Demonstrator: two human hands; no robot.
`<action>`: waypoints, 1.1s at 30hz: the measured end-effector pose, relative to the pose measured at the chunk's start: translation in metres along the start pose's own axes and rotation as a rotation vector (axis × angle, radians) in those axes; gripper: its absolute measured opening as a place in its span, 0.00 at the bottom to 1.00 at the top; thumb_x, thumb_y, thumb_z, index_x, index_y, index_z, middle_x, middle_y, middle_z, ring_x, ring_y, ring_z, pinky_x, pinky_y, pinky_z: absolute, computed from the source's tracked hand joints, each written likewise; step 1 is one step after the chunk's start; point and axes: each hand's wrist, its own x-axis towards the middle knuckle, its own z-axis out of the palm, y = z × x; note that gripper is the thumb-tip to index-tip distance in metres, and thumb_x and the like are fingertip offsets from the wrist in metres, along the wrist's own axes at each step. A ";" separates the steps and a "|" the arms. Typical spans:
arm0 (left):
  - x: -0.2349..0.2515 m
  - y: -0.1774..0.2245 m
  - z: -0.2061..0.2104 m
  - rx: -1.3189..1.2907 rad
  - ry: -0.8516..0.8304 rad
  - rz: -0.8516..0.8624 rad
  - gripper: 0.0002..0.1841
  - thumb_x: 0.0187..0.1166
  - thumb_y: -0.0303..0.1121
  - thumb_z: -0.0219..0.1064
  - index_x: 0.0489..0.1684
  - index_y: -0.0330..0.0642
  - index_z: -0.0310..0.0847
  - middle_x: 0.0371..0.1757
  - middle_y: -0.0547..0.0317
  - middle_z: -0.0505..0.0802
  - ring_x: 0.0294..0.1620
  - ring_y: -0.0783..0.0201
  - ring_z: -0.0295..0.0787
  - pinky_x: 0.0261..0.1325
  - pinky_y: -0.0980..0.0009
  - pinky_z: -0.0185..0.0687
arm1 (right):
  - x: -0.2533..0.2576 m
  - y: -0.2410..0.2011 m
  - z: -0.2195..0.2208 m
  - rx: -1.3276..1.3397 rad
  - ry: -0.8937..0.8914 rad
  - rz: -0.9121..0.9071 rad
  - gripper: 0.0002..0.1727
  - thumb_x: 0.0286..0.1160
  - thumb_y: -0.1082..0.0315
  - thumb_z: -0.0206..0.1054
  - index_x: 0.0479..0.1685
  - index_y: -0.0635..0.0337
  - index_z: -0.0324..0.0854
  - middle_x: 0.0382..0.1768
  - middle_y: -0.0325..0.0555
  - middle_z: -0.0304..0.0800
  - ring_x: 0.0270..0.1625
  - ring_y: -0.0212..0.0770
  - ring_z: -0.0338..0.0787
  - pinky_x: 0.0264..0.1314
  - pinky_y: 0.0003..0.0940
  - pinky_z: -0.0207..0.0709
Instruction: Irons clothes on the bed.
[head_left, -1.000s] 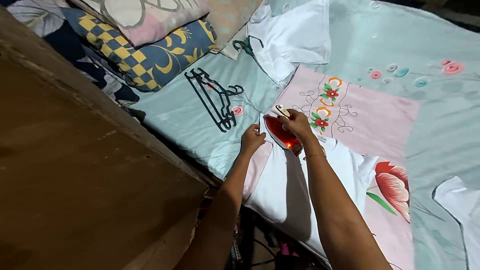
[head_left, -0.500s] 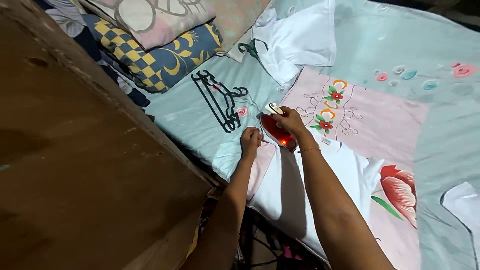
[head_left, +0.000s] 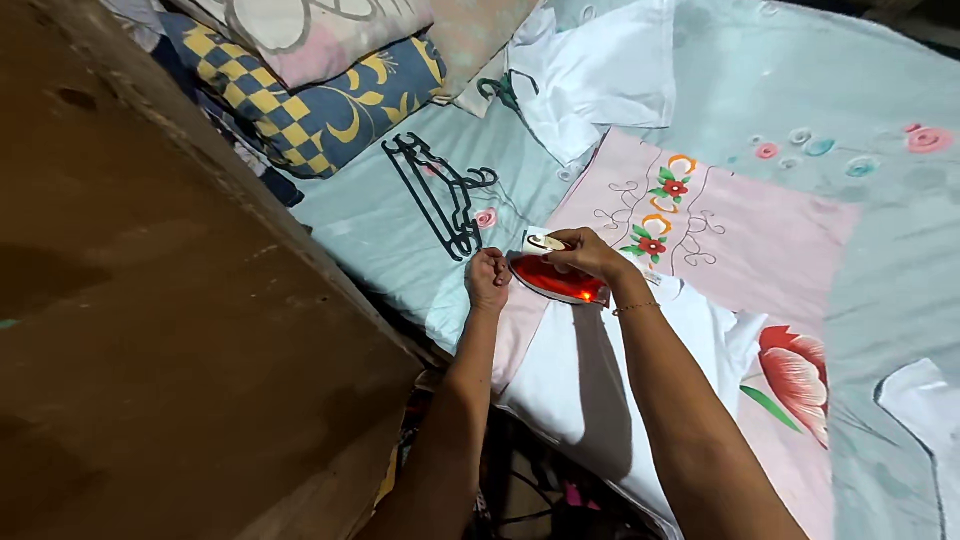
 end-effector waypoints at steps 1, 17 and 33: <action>0.001 0.000 0.000 -0.010 0.004 -0.011 0.29 0.94 0.45 0.27 0.32 0.51 0.76 0.15 0.73 0.76 0.09 0.79 0.62 0.14 0.85 0.59 | -0.001 0.001 0.000 0.004 -0.006 -0.010 0.15 0.71 0.68 0.75 0.56 0.57 0.89 0.25 0.44 0.88 0.19 0.31 0.76 0.22 0.27 0.69; -0.001 0.012 0.008 1.555 -0.789 0.367 0.12 0.74 0.25 0.72 0.53 0.33 0.91 0.67 0.36 0.87 0.70 0.38 0.81 0.77 0.46 0.74 | -0.144 0.065 -0.022 0.066 0.258 0.094 0.20 0.67 0.67 0.71 0.59 0.64 0.84 0.31 0.34 0.89 0.26 0.24 0.82 0.30 0.23 0.78; 0.010 0.028 0.019 1.627 -0.568 0.545 0.13 0.84 0.27 0.62 0.59 0.36 0.89 0.60 0.42 0.93 0.63 0.40 0.89 0.67 0.40 0.77 | -0.066 0.021 0.024 -0.159 0.271 0.180 0.20 0.81 0.55 0.71 0.65 0.57 0.85 0.38 0.55 0.91 0.32 0.47 0.86 0.40 0.50 0.80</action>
